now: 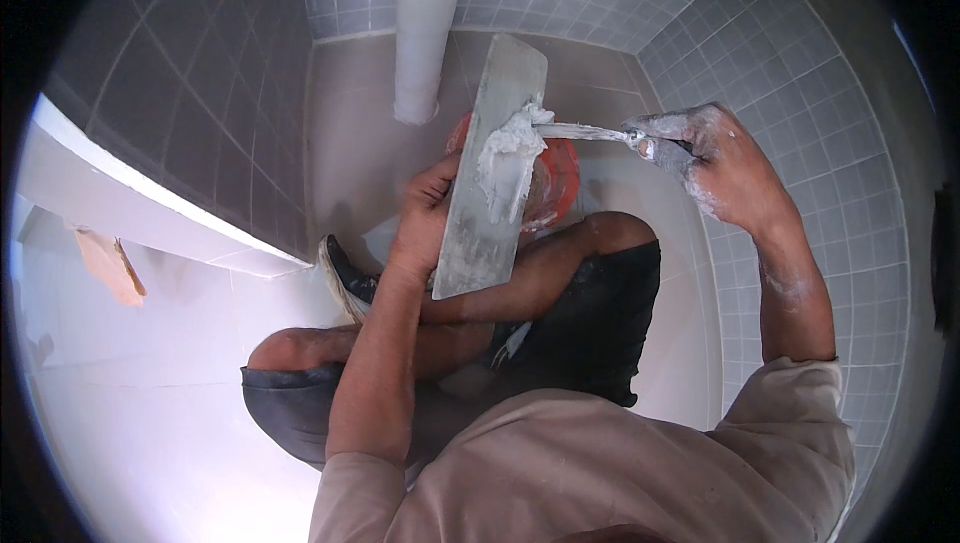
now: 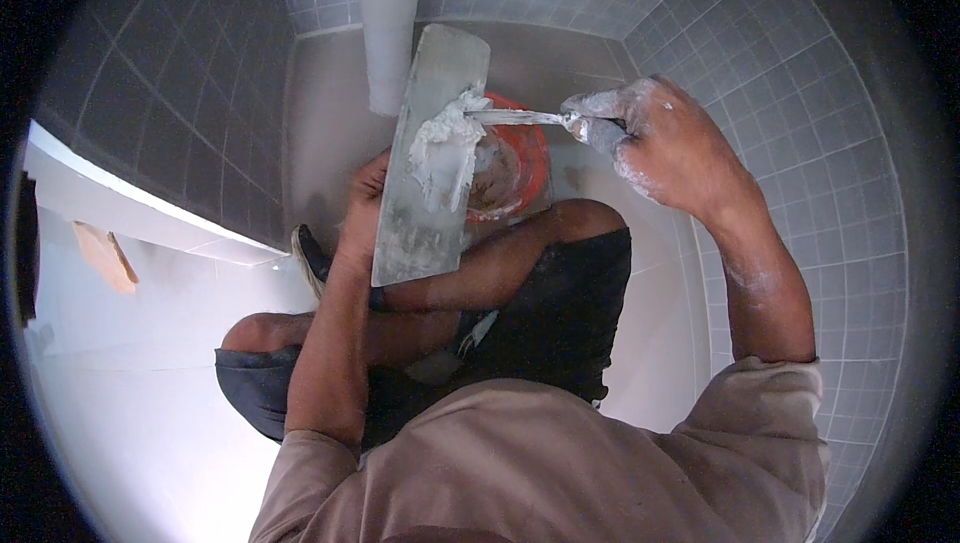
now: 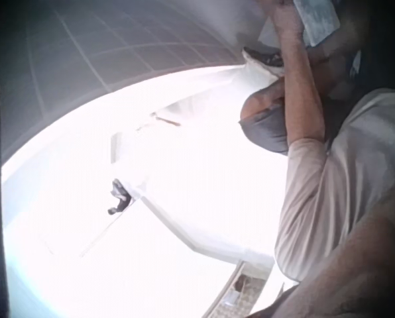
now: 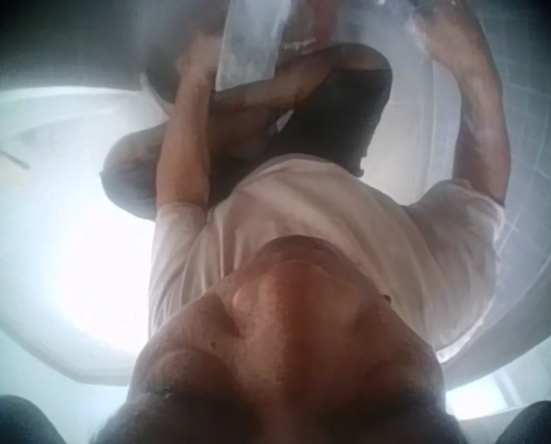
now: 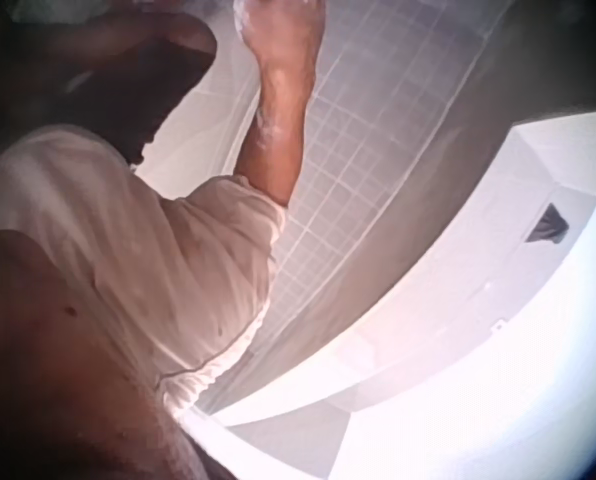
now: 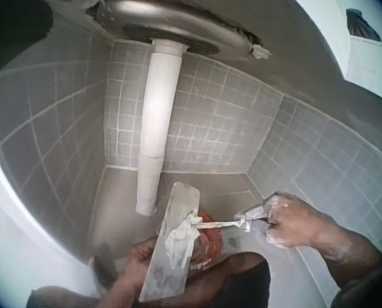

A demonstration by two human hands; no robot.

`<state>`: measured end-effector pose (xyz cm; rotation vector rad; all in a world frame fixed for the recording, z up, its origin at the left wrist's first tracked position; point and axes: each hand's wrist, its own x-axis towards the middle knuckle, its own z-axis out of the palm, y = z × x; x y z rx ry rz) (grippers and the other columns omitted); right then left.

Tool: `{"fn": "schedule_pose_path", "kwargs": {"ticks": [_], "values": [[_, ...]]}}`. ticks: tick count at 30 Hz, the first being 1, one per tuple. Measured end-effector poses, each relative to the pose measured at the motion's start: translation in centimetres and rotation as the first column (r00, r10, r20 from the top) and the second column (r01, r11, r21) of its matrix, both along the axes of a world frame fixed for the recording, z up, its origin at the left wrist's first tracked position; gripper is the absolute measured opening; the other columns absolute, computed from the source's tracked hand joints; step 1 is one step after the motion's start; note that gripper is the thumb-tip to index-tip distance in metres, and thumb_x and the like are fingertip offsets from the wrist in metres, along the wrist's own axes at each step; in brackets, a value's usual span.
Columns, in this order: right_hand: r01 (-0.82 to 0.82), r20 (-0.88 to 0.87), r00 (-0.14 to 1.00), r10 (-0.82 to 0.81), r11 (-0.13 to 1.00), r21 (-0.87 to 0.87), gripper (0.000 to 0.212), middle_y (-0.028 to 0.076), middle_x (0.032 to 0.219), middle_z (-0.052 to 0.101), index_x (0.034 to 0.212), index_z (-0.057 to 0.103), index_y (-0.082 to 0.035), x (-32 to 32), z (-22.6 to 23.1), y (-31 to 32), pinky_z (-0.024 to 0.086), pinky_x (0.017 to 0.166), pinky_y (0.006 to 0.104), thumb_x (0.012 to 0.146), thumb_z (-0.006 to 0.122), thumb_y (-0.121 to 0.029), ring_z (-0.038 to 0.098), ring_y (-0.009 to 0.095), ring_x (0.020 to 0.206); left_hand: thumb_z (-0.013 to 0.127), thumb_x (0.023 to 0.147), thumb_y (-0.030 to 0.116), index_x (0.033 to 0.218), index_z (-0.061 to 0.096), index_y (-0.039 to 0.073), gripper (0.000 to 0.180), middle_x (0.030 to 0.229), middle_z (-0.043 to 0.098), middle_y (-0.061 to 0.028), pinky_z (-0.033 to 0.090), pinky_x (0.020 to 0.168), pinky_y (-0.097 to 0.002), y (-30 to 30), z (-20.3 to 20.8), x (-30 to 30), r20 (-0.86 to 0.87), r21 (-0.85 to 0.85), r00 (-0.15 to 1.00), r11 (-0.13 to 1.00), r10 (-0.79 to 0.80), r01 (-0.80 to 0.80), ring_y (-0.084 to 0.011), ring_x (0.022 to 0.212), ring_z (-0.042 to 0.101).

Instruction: The person applies white plaster to a wall and ceiling corner using a putty knife and a hawk.

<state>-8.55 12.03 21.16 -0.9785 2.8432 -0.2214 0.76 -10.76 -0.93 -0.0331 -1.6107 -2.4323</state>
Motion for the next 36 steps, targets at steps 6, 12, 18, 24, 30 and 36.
{"fn": "schedule_pose_path", "kwargs": {"ticks": [6,12,18,24,30,36], "values": [[0.02,-0.265,0.964,0.024,0.987,0.161,0.037,0.02,0.098,0.069,0.114,0.071,-0.009,1.1,-0.5,-0.6,0.048,0.089,0.0462,0.081,0.056,-0.01,0.062,0.037,0.095,0.049,0.097,0.002,0.115,0.064,-0.001,0.024,0.104,0.07,-0.0081,0.049,0.089,-0.0301,0.3,1.3,0.2,-0.02,-0.266,0.999,0.963,0.034,-0.039,-0.0142,0.095,0.063],[-0.137,-0.526,0.851,0.014,0.971,-0.197,0.026,0.022,0.097,0.067,0.115,0.067,-0.006,-2.0,-0.9,0.6,0.051,0.08,0.0476,0.091,0.06,-0.013,0.065,0.042,0.086,0.052,0.094,0.003,0.114,0.066,0.0,0.024,0.105,0.07,-0.0084,0.048,0.092,-0.032,0.3,-0.5,0.3,-0.096,-0.347,0.989,0.928,0.11,-0.137,-0.0171,0.098,0.064],[-0.315,-0.795,0.595,-0.121,0.874,-0.369,0.019,0.023,0.089,0.064,0.108,0.063,0.002,-8.2,2.2,1.2,0.053,0.07,0.041,0.09,0.062,-0.004,0.067,0.037,0.08,0.063,0.09,0.001,0.11,0.068,0.002,0.021,0.103,0.07,-0.0047,0.051,0.085,-0.028,0.8,-0.5,2.4,0.111,-0.064,0.994,0.998,-0.018,0.025,-0.0116,0.092,0.063],[-0.356,-0.96,0.259,-0.107,0.913,-0.198,0.016,0.022,0.088,0.065,0.102,0.063,0.0,-15.3,6.7,3.0,0.052,0.068,0.0451,0.091,0.064,-0.01,0.065,0.04,0.079,0.068,0.085,-0.003,0.107,0.069,0.002,0.023,0.101,0.07,-0.0042,0.053,0.083,-0.0279,1.3,-1.0,2.0,0.104,0.048,0.995,0.999,-0.015,0.01,-0.0109,0.09,0.064],[-0.306,-0.981,0.176,-0.078,0.943,-0.13,0.022,0.023,0.085,0.066,0.101,0.063,-0.002,-19.9,10.0,3.7,0.052,0.066,0.0482,0.093,0.063,-0.023,0.064,0.043,0.076,0.068,0.084,-0.003,0.106,0.069,0.001,0.022,0.099,0.071,-0.0048,0.054,0.082,-0.0286,1.6,-1.6,1.2,0.097,0.049,0.995,0.998,-0.031,0.026,-0.0115,0.088,0.065],[-0.212,-0.963,0.221,-0.153,0.956,-0.201,0.032,0.025,0.086,0.066,0.102,0.062,0.0,-21.1,11.0,3.5,0.051,0.067,0.0502,0.094,0.061,-0.031,0.064,0.045,0.077,0.068,0.084,-0.003,0.105,0.07,0.002,0.021,0.098,0.071,-0.0045,0.054,0.081,-0.0293,2.0,-1.7,1.5,0.093,0.059,0.995,0.998,-0.03,0.025,-0.0116,0.087,0.065]]}}
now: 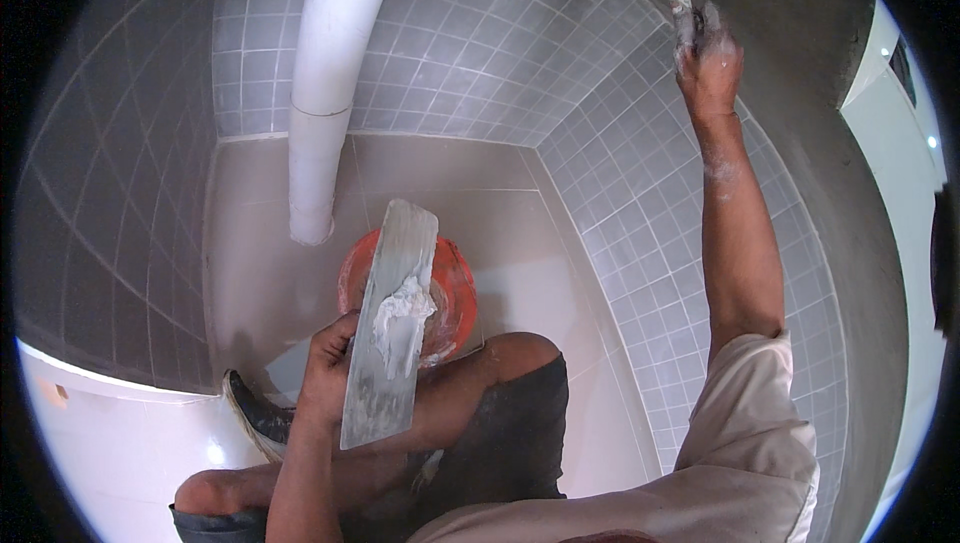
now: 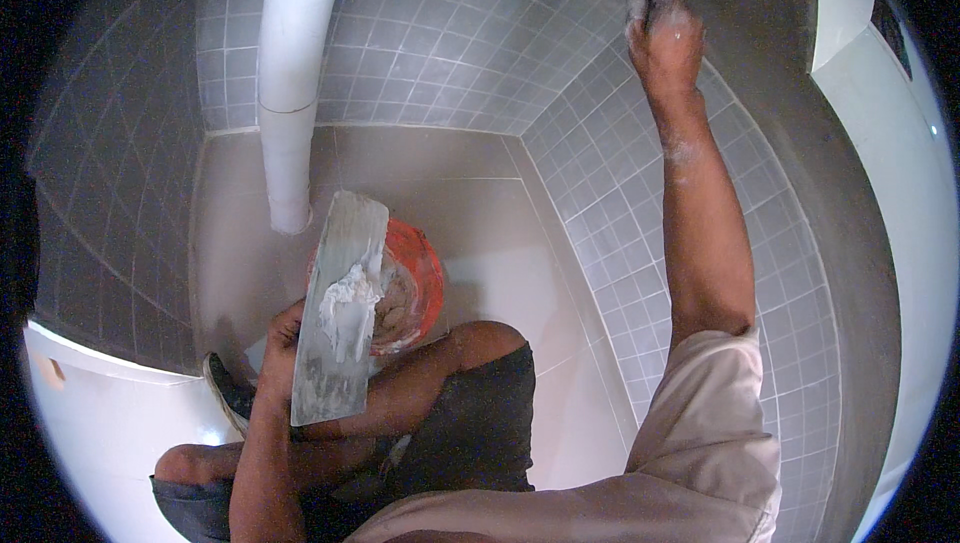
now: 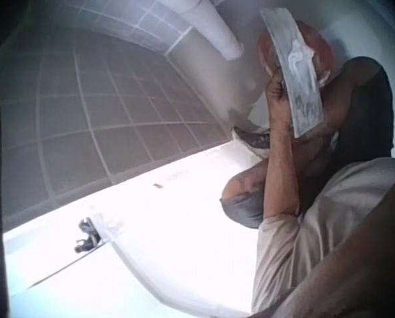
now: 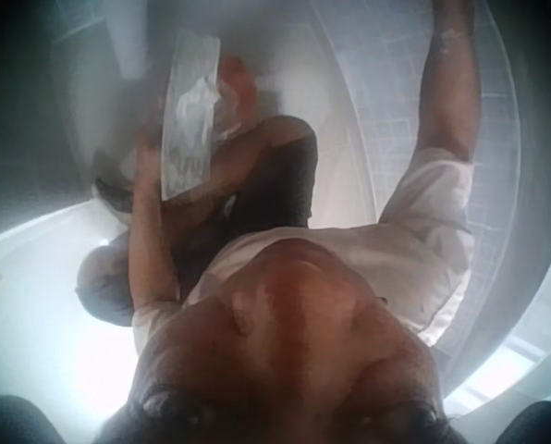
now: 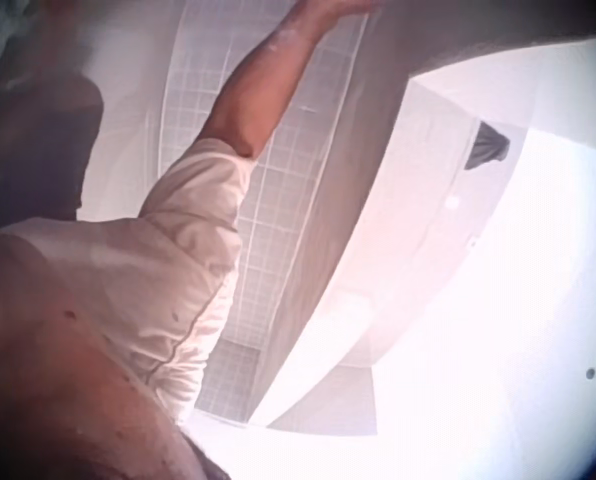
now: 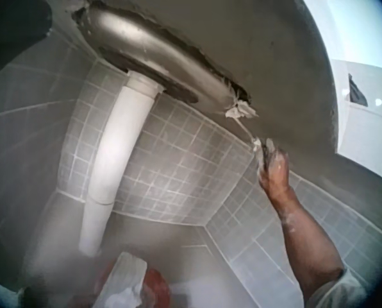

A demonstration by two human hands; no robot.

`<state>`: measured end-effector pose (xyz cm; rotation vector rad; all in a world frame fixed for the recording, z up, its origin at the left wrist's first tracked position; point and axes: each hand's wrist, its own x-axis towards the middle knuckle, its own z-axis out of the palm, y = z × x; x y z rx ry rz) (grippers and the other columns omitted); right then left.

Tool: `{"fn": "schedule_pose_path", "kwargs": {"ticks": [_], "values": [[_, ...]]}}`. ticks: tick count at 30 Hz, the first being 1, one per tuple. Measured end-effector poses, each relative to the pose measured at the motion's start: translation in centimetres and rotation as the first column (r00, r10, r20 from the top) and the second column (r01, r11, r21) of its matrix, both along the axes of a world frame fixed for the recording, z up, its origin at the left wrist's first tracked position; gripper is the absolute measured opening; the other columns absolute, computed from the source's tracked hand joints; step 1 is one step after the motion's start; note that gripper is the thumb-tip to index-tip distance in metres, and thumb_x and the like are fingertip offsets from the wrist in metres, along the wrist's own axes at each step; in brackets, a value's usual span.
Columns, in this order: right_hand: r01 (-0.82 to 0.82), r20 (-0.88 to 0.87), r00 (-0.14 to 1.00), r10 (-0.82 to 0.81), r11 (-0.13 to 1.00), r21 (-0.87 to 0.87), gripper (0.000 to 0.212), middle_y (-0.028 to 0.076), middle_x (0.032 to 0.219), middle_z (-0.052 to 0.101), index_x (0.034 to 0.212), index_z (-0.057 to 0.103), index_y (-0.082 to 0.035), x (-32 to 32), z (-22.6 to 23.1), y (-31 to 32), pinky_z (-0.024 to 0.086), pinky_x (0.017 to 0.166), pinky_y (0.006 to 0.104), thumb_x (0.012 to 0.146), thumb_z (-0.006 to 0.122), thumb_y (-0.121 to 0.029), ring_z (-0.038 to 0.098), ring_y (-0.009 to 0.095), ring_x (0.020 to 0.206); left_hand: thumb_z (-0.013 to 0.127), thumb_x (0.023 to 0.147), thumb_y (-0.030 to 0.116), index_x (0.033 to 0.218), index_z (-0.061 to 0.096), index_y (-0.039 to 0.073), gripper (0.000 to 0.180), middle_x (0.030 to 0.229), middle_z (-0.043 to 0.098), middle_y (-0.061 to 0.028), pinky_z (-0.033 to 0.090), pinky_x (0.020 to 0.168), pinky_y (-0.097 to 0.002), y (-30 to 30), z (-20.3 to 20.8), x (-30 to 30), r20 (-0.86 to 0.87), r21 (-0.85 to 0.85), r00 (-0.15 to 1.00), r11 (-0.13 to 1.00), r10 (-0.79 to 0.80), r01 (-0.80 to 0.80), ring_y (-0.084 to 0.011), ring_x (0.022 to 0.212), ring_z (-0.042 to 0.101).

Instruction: The person applies white plaster to a wall and ceiling corner using a putty knife and a hawk.

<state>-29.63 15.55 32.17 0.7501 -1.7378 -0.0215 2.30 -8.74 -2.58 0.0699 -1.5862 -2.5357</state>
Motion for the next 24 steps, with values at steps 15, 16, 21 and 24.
{"fn": "schedule_pose_path", "kwargs": {"ticks": [15,16,21,24], "values": [[-0.235,0.072,0.963,0.259,0.943,-0.237,0.03,0.025,0.092,0.069,0.103,0.069,0.0,0.0,0.7,-1.0,0.05,0.075,0.0416,0.094,0.061,-0.028,0.066,0.041,0.084,0.069,0.084,-0.002,0.104,0.069,0.002,0.02,0.097,0.07,-0.0038,0.054,0.08,-0.0291,0.1,-0.1,-0.3,-0.003,0.027,1.0,1.0,-0.012,0.012,-0.0111,0.087,0.065],[-0.227,0.097,0.96,0.263,0.932,-0.282,0.03,0.025,0.091,0.068,0.103,0.069,0.0,0.4,0.6,-0.7,0.05,0.075,0.041,0.094,0.061,-0.027,0.066,0.04,0.083,0.069,0.083,-0.002,0.104,0.069,0.002,0.021,0.097,0.07,-0.0037,0.054,0.08,-0.029,-0.1,-0.1,-0.4,-0.01,0.018,1.0,1.0,-0.001,0.001,-0.011,0.087,0.064],[0.015,0.111,0.994,0.014,0.965,-0.262,0.03,0.024,0.091,0.068,0.106,0.068,0.002,0.0,-0.8,2.9,0.05,0.075,0.0397,0.094,0.061,-0.024,0.066,0.038,0.082,0.07,0.083,-0.003,0.105,0.069,0.003,0.023,0.098,0.071,-0.0038,0.054,0.081,-0.0294,0.4,0.6,-0.3,-0.016,0.047,1.0,0.999,0.025,-0.024,-0.0114,0.088,0.065],[-0.133,0.178,0.96,0.218,0.909,-0.396,0.029,0.024,0.091,0.069,0.11,0.066,0.002,3.2,-3.9,1.5,0.051,0.078,0.042,0.09,0.065,-0.02,0.067,0.039,0.085,0.07,0.083,-0.003,0.106,0.069,0.003,0.024,0.099,0.071,-0.0037,0.054,0.081,-0.0296,0.2,0.9,-0.3,-0.024,0.097,1.0,0.995,0.011,-0.009,-0.0117,0.088,0.065]]}}
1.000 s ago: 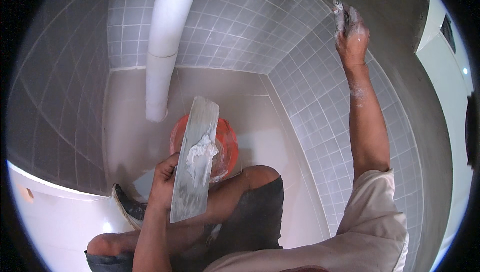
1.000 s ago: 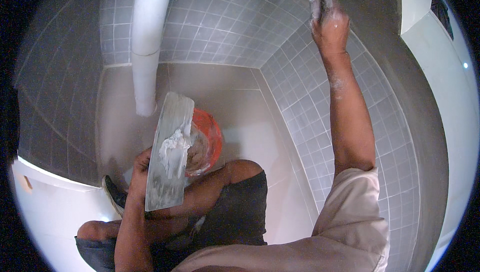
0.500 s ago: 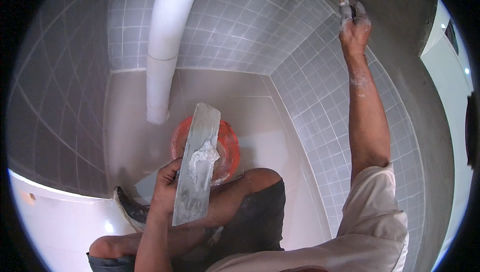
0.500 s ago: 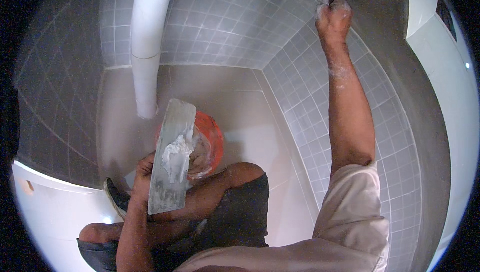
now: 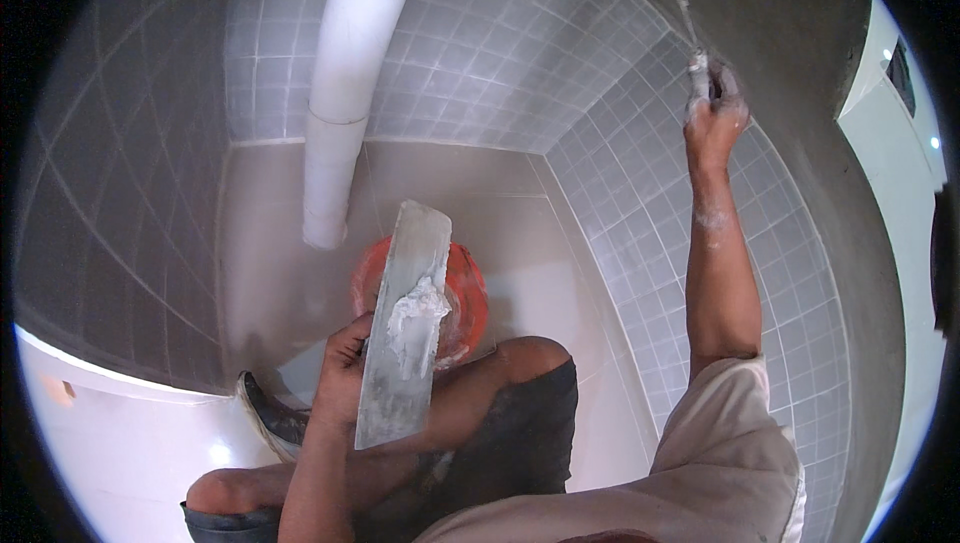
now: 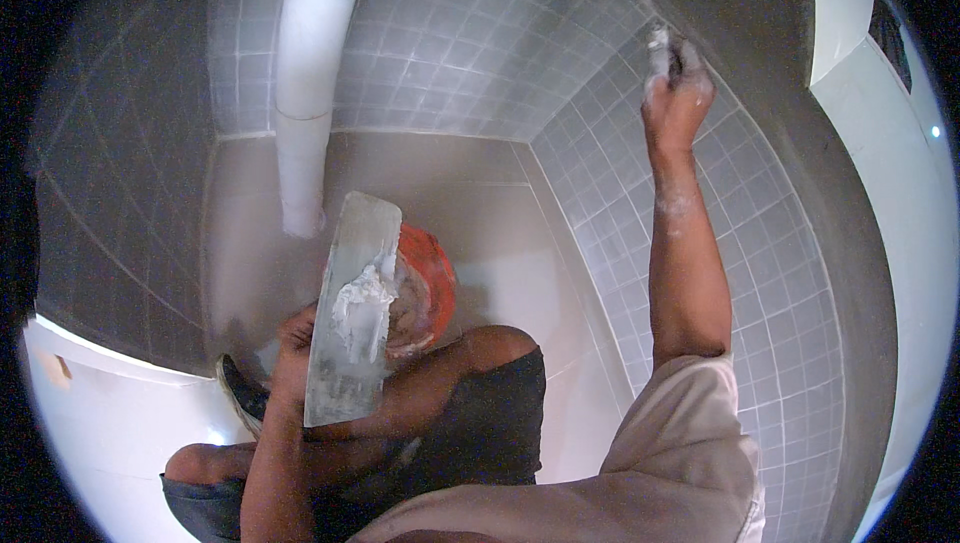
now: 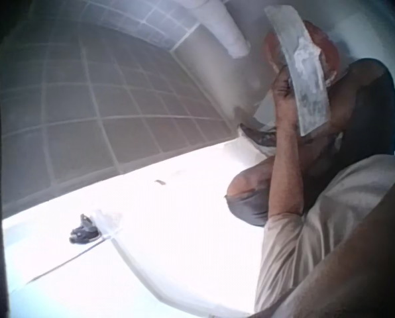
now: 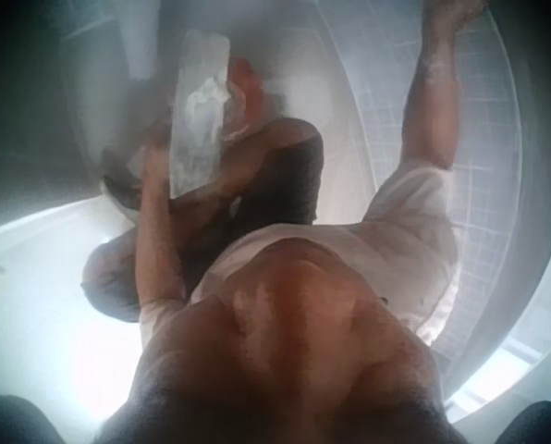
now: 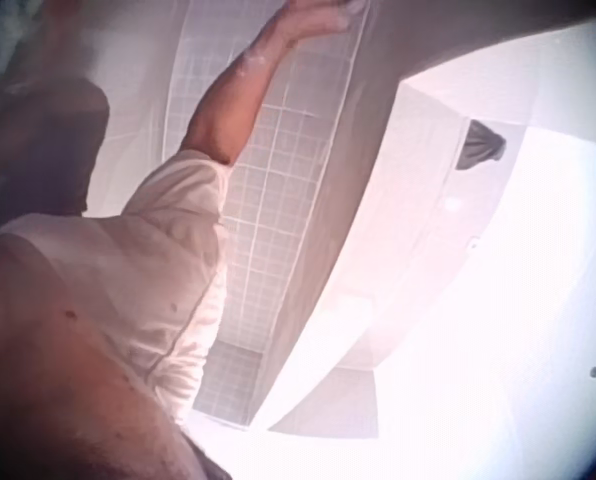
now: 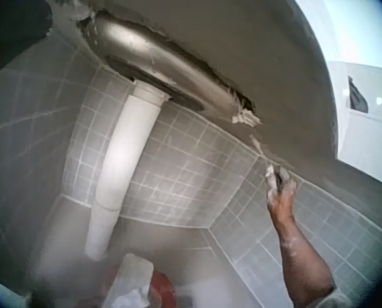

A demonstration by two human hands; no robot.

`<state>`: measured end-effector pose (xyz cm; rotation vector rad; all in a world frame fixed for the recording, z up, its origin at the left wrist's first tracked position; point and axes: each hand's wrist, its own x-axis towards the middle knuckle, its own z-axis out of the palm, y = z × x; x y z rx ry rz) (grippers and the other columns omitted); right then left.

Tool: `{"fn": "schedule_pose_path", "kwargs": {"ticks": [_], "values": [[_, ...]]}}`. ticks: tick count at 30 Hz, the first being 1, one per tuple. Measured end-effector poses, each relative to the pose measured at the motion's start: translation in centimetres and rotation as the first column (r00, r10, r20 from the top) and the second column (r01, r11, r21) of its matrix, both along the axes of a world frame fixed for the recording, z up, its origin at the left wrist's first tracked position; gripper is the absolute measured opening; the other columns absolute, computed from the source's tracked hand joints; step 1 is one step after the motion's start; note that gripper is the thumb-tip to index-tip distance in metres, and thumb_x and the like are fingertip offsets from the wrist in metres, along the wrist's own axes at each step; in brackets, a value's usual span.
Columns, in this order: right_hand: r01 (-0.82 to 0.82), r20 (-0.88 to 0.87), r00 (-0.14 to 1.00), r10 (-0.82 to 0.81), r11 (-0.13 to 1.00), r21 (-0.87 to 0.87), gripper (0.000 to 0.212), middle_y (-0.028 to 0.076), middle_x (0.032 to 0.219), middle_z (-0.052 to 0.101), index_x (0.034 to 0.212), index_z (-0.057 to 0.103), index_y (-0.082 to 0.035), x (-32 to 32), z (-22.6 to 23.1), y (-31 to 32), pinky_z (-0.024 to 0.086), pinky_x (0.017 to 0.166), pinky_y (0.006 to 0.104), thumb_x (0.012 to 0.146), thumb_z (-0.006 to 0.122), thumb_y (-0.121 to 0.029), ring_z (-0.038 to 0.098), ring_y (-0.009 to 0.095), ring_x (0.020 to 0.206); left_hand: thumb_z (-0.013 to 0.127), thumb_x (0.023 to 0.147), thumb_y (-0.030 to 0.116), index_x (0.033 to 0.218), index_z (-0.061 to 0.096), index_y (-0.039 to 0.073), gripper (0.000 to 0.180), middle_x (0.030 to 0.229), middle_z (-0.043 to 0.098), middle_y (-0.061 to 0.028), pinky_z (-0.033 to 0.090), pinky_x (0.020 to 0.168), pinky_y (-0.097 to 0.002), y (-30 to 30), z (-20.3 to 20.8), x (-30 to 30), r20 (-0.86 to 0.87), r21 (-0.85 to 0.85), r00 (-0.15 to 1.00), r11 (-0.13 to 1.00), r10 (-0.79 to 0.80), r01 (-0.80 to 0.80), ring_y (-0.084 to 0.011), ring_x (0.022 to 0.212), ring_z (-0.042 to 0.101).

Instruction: The person applies white plaster to a wall and ceiling corner using a putty knife and a hawk.

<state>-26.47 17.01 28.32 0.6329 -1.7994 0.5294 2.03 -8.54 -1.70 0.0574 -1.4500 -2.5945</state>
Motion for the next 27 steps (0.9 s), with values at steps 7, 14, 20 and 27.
{"fn": "schedule_pose_path", "kwargs": {"ticks": [7,14,20,27], "values": [[0.072,-0.078,0.995,-0.057,0.975,0.209,0.028,0.022,0.09,0.07,0.108,0.068,-0.001,-1.3,1.3,-2.4,0.051,0.079,0.04,0.085,0.066,-0.018,0.068,0.037,0.085,0.07,0.084,-0.002,0.106,0.069,0.003,0.023,0.098,0.071,-0.0036,0.054,0.082,-0.0303,0.0,-1.4,-0.4,-0.027,-0.079,0.999,0.996,-0.033,0.03,-0.0122,0.088,0.065],[0.037,-0.267,0.964,0.009,0.986,0.166,0.028,0.021,0.088,0.07,0.106,0.07,-0.002,-2.7,2.3,-3.3,0.052,0.076,0.0392,0.084,0.068,-0.019,0.068,0.036,0.08,0.068,0.085,-0.002,0.106,0.069,0.003,0.022,0.099,0.071,-0.0031,0.054,0.082,-0.0292,-0.1,-1.3,-0.4,0.002,-0.081,1.0,0.997,-0.01,0.01,-0.011,0.089,0.064],[-0.124,-0.166,0.977,0.132,0.991,0.06,0.026,0.014,0.084,0.072,0.104,0.072,-0.001,-2.0,2.7,-2.8,0.052,0.071,0.0331,0.085,0.071,-0.019,0.066,0.022,0.072,0.067,0.086,-0.004,0.108,0.069,0.003,0.023,0.099,0.071,-0.0029,0.054,0.082,-0.0284,-0.3,-1.1,-0.4,0.006,-0.099,1.0,0.995,-0.012,0.013,-0.0104,0.088,0.064],[-0.262,0.003,0.964,0.265,0.957,-0.123,0.028,0.005,0.085,0.072,0.104,0.073,0.0,-1.5,3.6,-2.8,0.049,0.071,0.0266,0.087,0.074,-0.022,0.062,0.012,0.076,0.067,0.086,-0.004,0.109,0.069,0.003,0.024,0.099,0.071,-0.0035,0.054,0.083,-0.0291,-0.2,-1.0,-0.4,0.052,-0.08,0.998,0.996,-0.045,0.049,-0.0106,0.089,0.065]]}}
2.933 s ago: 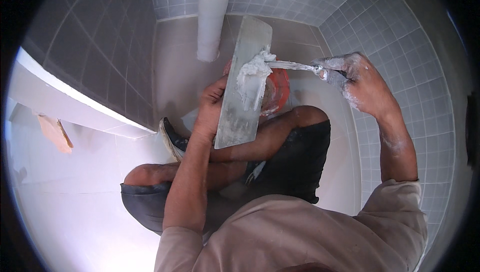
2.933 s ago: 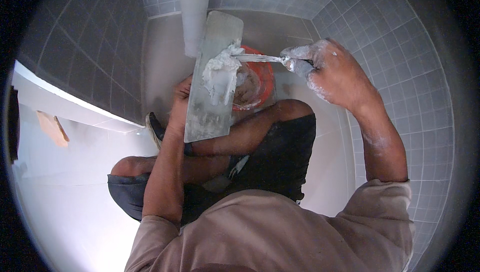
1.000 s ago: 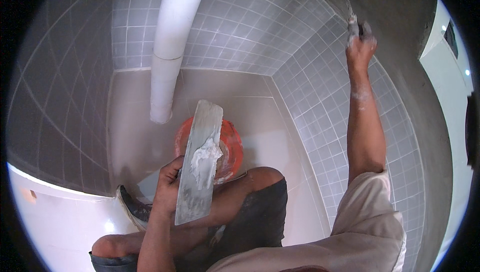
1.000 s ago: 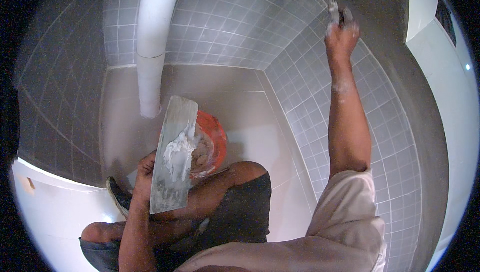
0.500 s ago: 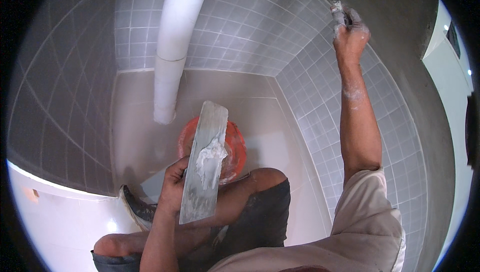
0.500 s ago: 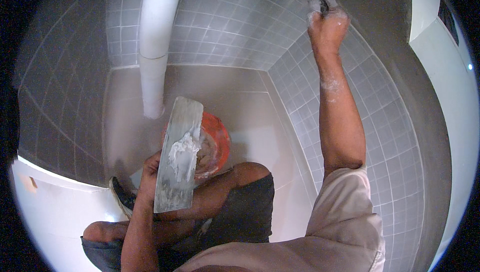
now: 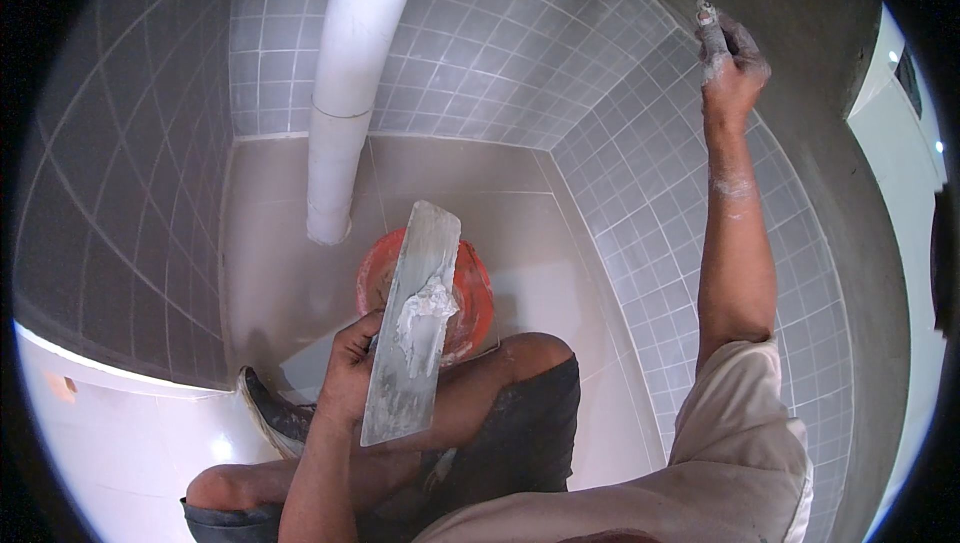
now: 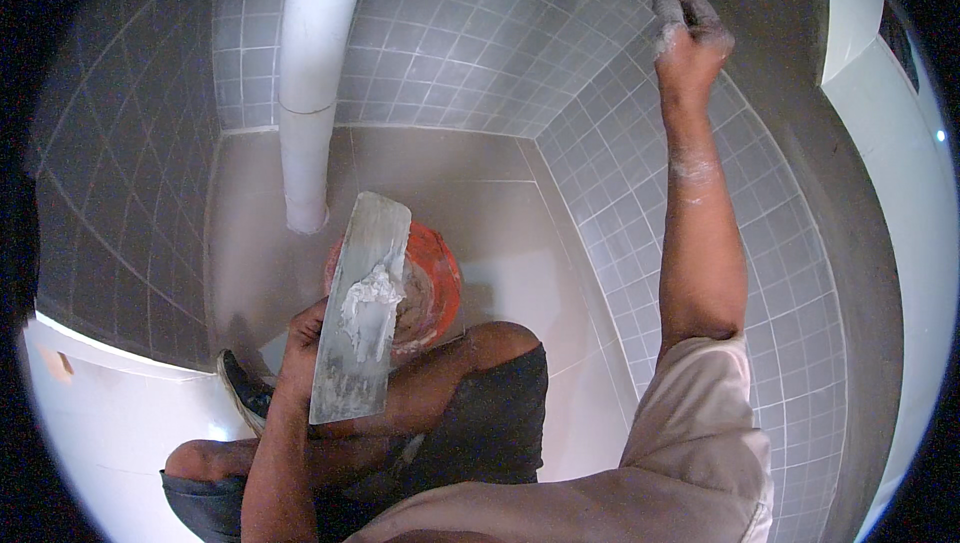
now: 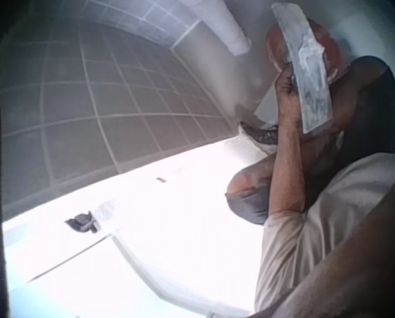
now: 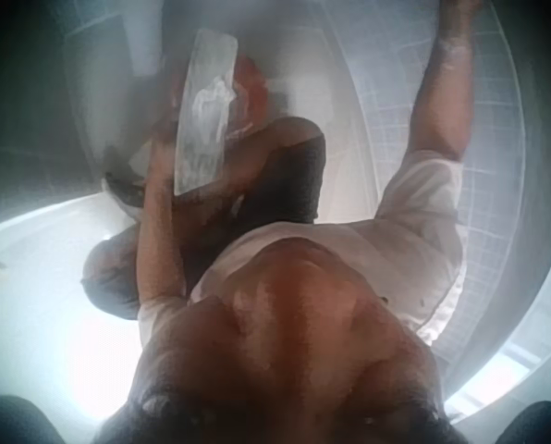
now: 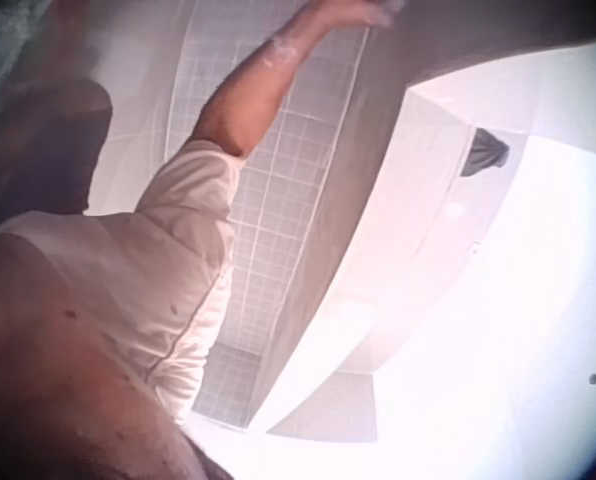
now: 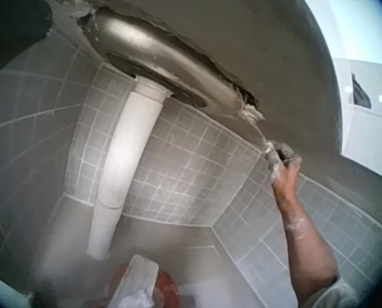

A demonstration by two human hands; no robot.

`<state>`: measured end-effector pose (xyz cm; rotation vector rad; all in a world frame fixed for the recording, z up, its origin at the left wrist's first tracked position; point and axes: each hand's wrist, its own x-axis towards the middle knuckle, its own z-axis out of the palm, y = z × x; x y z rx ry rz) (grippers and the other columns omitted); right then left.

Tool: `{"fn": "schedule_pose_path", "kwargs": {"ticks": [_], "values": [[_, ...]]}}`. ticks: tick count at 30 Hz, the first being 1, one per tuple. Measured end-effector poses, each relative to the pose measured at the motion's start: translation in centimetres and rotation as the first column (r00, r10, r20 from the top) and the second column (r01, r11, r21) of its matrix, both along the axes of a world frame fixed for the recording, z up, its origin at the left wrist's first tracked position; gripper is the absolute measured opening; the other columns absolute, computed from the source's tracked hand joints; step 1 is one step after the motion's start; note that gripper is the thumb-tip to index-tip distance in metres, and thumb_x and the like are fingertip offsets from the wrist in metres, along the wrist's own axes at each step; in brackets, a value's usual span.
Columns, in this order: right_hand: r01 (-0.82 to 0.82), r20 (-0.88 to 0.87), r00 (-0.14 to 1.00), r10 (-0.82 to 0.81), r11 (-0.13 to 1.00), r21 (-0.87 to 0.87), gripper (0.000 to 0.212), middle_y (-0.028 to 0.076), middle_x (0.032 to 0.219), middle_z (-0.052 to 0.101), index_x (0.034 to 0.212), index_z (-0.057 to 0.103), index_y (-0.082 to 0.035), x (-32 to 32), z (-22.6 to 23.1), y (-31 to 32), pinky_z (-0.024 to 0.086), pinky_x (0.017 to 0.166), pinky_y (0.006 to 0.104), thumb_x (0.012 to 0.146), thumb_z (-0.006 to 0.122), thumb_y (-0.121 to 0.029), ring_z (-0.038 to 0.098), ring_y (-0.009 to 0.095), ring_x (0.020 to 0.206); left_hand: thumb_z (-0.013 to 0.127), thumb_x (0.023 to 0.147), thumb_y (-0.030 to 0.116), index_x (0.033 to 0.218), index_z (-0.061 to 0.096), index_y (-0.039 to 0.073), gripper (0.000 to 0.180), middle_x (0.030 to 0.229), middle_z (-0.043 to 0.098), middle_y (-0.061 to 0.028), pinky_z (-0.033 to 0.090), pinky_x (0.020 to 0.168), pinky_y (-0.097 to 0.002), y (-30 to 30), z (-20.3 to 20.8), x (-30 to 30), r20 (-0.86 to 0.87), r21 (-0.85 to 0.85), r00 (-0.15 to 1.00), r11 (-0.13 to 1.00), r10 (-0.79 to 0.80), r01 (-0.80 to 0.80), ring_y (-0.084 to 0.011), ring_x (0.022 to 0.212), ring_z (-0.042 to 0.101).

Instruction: The person applies white plaster to a wall and ceiling corner using a putty knife and a hawk.

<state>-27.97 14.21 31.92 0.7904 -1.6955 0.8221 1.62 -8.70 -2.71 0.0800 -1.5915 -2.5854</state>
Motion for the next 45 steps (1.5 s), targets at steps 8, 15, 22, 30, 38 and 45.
{"fn": "schedule_pose_path", "kwargs": {"ticks": [8,15,22,30,38,45], "values": [[0.008,0.108,0.994,-0.005,1.0,-0.024,0.026,0.003,0.081,0.068,0.106,0.072,0.0,0.4,1.2,1.9,0.04,0.056,0.0228,0.087,0.075,-0.019,0.054,0.008,0.065,0.07,0.085,-0.002,0.11,0.068,0.003,0.025,0.1,0.071,-0.0041,0.054,0.083,-0.0297,0.0,-1.1,-0.2,-0.062,0.069,0.998,0.998,-0.009,0.014,-0.0117,0.09,0.065],[0.119,0.169,0.98,-0.102,0.989,-0.09,0.025,0.004,0.076,0.067,0.101,0.074,-0.004,3.7,-5.0,3.2,0.045,0.062,0.0272,0.088,0.073,-0.025,0.058,0.011,0.069,0.069,0.086,-0.001,0.11,0.068,0.002,0.024,0.101,0.07,-0.0035,0.053,0.084,-0.0289,0.0,0.2,0.1,0.002,0.039,1.0,0.999,0.0,0.0,-0.0113,0.091,0.064],[0.203,0.045,0.978,-0.205,0.978,0.037,0.026,0.009,0.079,0.072,0.102,0.073,0.0,3.0,-2.8,-1.8,0.049,0.067,0.0287,0.086,0.075,-0.021,0.062,0.013,0.071,0.067,0.085,-0.004,0.11,0.068,0.002,0.026,0.101,0.07,-0.0037,0.053,0.084,-0.029,-0.1,0.2,0.1,-0.071,0.041,0.997,0.999,0.0,0.003,-0.0112,0.091,0.064],[0.126,-0.023,0.992,-0.126,0.992,0.005,0.024,0.007,0.081,0.072,0.101,0.074,0.0,4.7,-1.0,-1.1,0.049,0.069,0.0264,0.086,0.074,-0.019,0.061,0.011,0.073,0.067,0.086,-0.003,0.111,0.069,0.003,0.026,0.101,0.07,-0.003,0.054,0.083,-0.0289,-0.1,0.1,0.2,-0.033,0.047,0.999,0.999,0.021,-0.019,-0.0111,0.09,0.064],[0.14,0.056,0.989,-0.138,0.989,-0.036,0.025,0.002,0.074,0.065,0.105,0.074,-0.001,6.0,-1.6,0.4,0.042,0.055,0.0234,0.089,0.074,-0.02,0.055,0.008,0.063,0.068,0.086,-0.002,0.109,0.069,0.003,0.024,0.1,0.07,-0.0028,0.054,0.083,-0.0285,-0.3,0.0,0.0,-0.037,0.023,0.999,0.999,0.034,-0.034,-0.0109,0.089,0.064],[0.092,0.169,0.982,-0.086,0.995,-0.031,0.024,0.003,0.078,0.068,0.104,0.072,0.001,2.4,-5.2,0.2,0.045,0.054,0.0248,0.087,0.073,-0.016,0.057,0.01,0.062,0.067,0.085,-0.004,0.112,0.069,0.003,0.028,0.102,0.071,-0.0034,0.054,0.084,-0.0293,-0.2,0.7,0.1,-0.007,0.106,1.0,0.994,0.014,-0.013,-0.0116,0.09,0.065]]}}
